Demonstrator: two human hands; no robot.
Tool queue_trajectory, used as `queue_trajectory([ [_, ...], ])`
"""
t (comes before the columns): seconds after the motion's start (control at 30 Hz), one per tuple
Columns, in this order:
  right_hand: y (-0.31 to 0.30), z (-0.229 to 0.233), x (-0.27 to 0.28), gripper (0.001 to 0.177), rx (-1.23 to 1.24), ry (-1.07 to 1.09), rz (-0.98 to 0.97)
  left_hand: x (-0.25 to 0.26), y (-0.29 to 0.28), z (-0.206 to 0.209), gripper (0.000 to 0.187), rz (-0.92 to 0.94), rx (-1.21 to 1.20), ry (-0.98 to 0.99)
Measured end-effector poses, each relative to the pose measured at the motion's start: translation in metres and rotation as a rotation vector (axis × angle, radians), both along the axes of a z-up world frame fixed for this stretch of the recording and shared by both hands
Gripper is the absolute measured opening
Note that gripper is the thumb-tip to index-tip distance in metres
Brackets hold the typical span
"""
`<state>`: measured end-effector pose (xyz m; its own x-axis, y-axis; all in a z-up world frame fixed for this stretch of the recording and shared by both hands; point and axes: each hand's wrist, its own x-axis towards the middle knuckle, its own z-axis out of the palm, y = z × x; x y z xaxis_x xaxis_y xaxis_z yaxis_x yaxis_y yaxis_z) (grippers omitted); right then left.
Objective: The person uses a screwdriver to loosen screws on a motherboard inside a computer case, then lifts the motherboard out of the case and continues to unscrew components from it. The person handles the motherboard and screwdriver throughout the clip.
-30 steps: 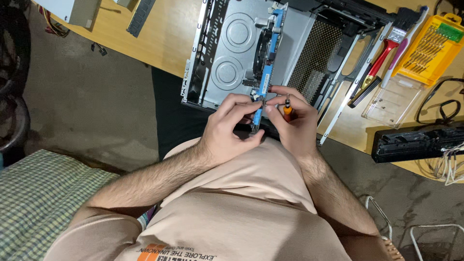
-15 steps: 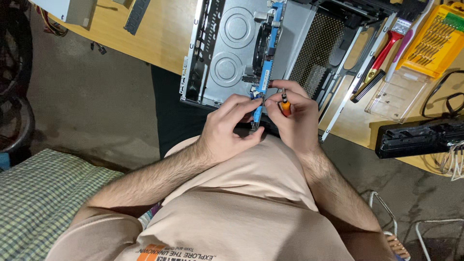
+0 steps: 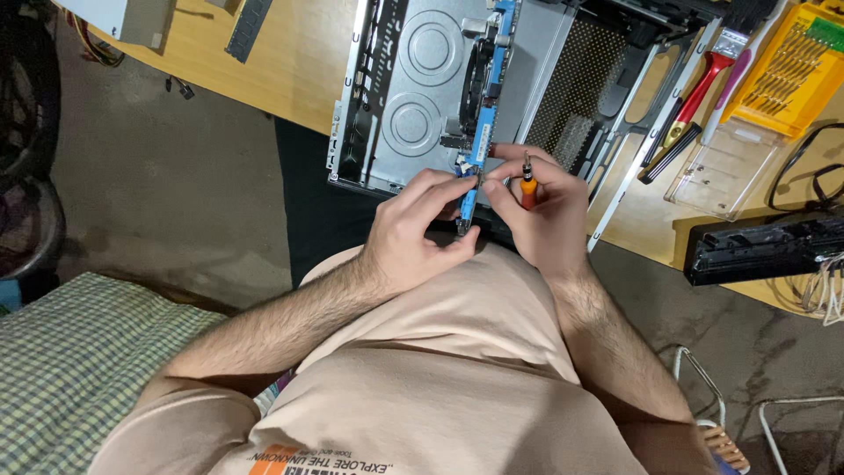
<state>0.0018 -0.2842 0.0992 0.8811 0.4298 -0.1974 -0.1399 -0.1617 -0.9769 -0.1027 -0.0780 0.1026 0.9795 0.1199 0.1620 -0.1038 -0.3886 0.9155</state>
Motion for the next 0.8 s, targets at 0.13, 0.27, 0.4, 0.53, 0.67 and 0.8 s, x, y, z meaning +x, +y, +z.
queue_trajectory([
  [0.13,-0.003,-0.023,-0.004,0.006,-0.001,0.028,0.013,-0.001,-0.001,0.000,0.053,0.008,0.000,0.002],
  [0.27,0.003,-0.018,0.000,0.013,-0.014,-0.022,0.042,0.000,-0.003,0.001,0.054,0.015,-0.003,-0.002],
  [0.4,0.008,-0.008,0.001,0.013,-0.071,0.171,0.021,-0.003,-0.006,-0.005,0.051,0.062,-0.036,-0.009],
  [0.53,0.008,-0.004,0.009,0.012,-0.081,0.205,0.034,0.000,-0.003,-0.001,0.051,0.015,0.058,-0.012],
  [0.67,0.006,0.003,0.009,0.015,-0.082,0.241,0.035,0.002,-0.005,0.000,0.049,-0.001,0.090,-0.006],
  [0.8,0.007,0.000,0.014,0.012,-0.009,0.232,0.039,0.003,-0.007,-0.001,0.047,-0.005,0.114,-0.008],
])
